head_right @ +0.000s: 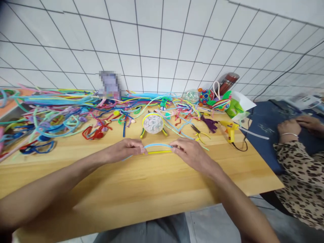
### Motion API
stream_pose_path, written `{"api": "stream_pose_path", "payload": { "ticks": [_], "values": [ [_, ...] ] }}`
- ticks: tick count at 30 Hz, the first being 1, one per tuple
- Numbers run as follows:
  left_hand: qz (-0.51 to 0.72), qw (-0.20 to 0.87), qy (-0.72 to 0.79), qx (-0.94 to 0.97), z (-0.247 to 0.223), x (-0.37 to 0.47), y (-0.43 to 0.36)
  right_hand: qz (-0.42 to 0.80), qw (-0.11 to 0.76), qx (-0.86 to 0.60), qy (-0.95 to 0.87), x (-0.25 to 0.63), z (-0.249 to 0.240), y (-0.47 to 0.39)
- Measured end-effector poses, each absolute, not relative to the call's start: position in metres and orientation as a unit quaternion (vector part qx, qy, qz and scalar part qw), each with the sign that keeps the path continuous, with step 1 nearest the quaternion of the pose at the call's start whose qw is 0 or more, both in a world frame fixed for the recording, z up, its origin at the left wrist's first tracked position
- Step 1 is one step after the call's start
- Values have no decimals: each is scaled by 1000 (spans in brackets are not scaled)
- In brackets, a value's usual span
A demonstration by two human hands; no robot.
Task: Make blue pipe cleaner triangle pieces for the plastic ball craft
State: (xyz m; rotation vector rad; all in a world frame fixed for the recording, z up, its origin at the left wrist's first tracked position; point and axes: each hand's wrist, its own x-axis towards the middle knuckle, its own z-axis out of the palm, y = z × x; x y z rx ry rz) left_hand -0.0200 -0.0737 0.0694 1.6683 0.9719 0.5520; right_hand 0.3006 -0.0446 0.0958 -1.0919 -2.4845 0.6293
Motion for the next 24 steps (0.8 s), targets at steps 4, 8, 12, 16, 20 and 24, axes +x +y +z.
{"api": "stream_pose_path", "payload": {
  "ticks": [4,8,12,16,20,24],
  "values": [
    [229,619,416,626,58,-18,-73,353,153,-396,-834,277,88,-47],
    [218,692,406,556,52,-17,-73,481,159,-429,-748,261,78,-43],
    [261,737,385,491,39,-17,-73,587,162,-432,-666,247,71,-37],
    [320,734,382,462,29,-17,-72,626,160,-429,-631,231,63,-35],
    [323,716,383,486,27,-20,-72,636,166,-421,-624,219,53,-37],
    [299,712,377,512,25,-20,-73,651,147,-409,-622,215,46,-40]
  ]
}}
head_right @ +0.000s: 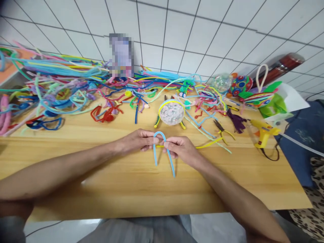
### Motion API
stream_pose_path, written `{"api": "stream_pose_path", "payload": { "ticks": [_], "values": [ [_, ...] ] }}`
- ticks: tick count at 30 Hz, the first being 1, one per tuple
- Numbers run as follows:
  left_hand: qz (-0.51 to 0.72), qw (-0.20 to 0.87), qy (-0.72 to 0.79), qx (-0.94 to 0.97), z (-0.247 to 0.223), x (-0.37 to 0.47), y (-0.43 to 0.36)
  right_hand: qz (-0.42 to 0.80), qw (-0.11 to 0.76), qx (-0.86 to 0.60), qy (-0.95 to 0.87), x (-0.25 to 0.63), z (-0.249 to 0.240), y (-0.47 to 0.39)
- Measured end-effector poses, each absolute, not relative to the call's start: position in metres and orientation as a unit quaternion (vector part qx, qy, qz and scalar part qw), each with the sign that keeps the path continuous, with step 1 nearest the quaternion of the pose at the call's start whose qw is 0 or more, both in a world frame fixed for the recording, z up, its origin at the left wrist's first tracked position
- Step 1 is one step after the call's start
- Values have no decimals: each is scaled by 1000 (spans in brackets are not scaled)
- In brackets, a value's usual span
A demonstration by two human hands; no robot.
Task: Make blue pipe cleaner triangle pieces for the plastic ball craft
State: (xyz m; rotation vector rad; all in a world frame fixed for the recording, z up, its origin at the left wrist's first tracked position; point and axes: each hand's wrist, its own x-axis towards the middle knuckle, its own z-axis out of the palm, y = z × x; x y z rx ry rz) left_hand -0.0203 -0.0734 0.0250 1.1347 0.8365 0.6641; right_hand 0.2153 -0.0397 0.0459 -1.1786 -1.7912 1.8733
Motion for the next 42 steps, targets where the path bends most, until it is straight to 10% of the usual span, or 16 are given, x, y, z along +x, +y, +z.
{"api": "stream_pose_path", "payload": {
  "ticks": [14,42],
  "values": [
    [280,744,337,505,38,-17,-78,682,101,-360,-628,217,36,-48],
    [179,730,377,542,44,-22,-80,519,316,-414,-678,234,47,-50]
  ]
}}
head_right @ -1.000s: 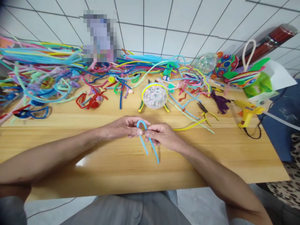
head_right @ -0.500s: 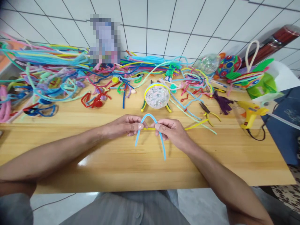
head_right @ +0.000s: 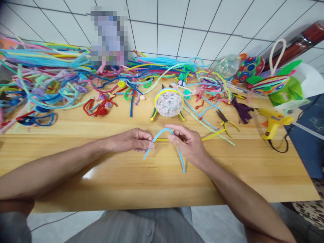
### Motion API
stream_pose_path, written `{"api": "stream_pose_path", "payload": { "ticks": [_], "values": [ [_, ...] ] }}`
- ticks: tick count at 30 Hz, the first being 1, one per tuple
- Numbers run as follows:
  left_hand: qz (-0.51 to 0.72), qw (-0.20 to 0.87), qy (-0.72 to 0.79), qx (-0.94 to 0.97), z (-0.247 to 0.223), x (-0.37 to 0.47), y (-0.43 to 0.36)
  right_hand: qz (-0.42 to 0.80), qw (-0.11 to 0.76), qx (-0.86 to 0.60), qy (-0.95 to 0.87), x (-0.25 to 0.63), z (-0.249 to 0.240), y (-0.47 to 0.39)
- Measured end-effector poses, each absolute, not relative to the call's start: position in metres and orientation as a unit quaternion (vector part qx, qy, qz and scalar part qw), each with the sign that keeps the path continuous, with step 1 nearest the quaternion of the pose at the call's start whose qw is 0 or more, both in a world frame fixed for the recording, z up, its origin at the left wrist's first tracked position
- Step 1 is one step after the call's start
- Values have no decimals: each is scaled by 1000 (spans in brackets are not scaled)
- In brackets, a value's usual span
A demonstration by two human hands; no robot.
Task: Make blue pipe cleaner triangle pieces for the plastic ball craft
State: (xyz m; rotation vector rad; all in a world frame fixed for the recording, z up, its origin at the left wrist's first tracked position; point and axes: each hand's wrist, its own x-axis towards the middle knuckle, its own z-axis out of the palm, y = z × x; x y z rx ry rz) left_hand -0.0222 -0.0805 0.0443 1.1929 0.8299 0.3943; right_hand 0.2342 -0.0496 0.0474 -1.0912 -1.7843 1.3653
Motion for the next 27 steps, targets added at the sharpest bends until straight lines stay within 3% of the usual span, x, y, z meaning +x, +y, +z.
{"api": "stream_pose_path", "payload": {
  "ticks": [18,27],
  "values": [
    [324,683,474,452,37,-18,-81,493,285,-438,-696,233,33,-54],
    [275,675,432,530,39,-17,-80,479,272,-424,-719,229,39,-54]
  ]
}}
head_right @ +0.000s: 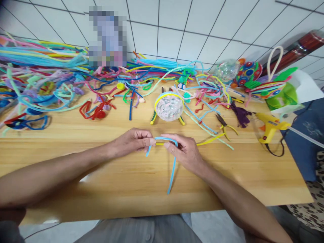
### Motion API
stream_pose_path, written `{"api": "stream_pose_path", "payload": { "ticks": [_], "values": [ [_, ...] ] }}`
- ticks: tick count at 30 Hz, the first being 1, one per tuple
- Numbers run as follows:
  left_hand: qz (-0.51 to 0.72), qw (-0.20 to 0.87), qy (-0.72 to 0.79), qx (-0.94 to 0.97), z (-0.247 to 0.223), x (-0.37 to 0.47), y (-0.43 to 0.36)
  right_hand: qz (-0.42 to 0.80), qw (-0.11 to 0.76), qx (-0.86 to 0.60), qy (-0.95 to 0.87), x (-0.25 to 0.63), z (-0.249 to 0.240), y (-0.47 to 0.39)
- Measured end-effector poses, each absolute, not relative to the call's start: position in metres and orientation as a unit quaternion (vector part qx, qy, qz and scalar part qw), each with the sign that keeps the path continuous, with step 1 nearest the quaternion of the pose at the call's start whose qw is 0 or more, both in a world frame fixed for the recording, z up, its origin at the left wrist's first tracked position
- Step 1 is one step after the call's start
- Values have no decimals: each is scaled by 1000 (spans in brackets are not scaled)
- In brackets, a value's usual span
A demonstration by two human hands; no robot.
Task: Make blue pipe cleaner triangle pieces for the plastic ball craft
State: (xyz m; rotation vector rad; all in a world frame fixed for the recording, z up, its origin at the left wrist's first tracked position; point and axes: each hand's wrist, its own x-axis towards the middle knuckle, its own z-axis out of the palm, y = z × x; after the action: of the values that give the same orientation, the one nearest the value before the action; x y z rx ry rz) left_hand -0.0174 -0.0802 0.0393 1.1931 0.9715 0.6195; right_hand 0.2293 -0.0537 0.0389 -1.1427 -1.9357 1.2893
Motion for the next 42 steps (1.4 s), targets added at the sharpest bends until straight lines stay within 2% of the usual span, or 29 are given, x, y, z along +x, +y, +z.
{"api": "stream_pose_path", "payload": {
  "ticks": [10,18,32,38,42],
  "values": [
    [277,716,388,510,35,-22,-73,428,263,-465,-729,219,50,-49],
    [318,705,407,485,30,-19,-75,393,206,-439,-781,212,64,-39],
    [302,731,413,452,39,-22,-73,453,287,-440,-720,210,42,-45],
    [338,707,449,430,38,-19,-77,435,294,-435,-731,209,43,-46],
    [370,700,452,411,34,-17,-79,465,295,-434,-713,208,40,-49]
  ]
}}
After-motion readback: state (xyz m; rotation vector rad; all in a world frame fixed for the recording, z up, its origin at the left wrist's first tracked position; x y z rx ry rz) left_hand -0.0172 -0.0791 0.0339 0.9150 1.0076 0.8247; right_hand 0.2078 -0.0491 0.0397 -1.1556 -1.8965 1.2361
